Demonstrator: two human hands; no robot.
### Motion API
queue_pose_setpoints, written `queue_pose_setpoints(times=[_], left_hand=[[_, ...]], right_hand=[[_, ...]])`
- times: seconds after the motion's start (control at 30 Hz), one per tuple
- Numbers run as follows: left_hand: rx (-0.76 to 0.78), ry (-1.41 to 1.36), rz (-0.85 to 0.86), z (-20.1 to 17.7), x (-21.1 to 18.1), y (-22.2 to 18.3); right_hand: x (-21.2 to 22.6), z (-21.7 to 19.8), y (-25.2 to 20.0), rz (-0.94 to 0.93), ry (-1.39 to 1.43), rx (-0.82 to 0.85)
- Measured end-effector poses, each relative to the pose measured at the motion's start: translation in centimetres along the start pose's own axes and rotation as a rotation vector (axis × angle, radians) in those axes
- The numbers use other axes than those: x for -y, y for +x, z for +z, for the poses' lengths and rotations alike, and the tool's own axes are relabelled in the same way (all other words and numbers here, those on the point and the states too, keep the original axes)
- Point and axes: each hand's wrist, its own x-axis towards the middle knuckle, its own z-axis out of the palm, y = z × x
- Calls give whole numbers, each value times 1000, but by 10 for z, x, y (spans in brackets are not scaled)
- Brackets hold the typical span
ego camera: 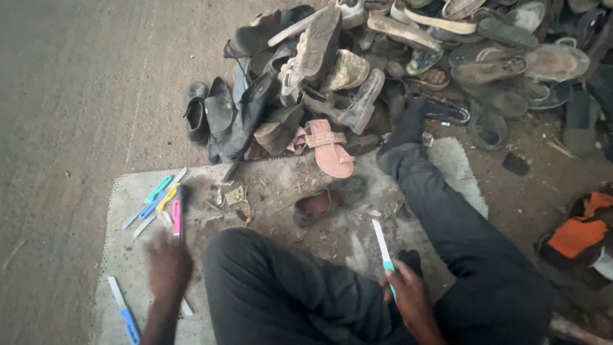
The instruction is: The person uses a utility knife to scrape and cut away worn parts from a used shoe while sitting on a mat near a pile of footwear. The person rotates the shoe by hand to reach different edges of the sole.
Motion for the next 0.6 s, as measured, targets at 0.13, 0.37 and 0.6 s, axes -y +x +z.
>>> queue_pose_setpoints(times=[0.13, 0.37, 0.6], left_hand=[[-314, -985, -264, -59, -41, 37], [-67, -819, 450, -161, -286, 66], [-48, -890, 503, -100, -308, 62]], right_hand=[[66, 42, -14, -185, -318, -52], [99, 69, 21, -447, -867, -218], [91, 81, -26, -382, -817, -213]])
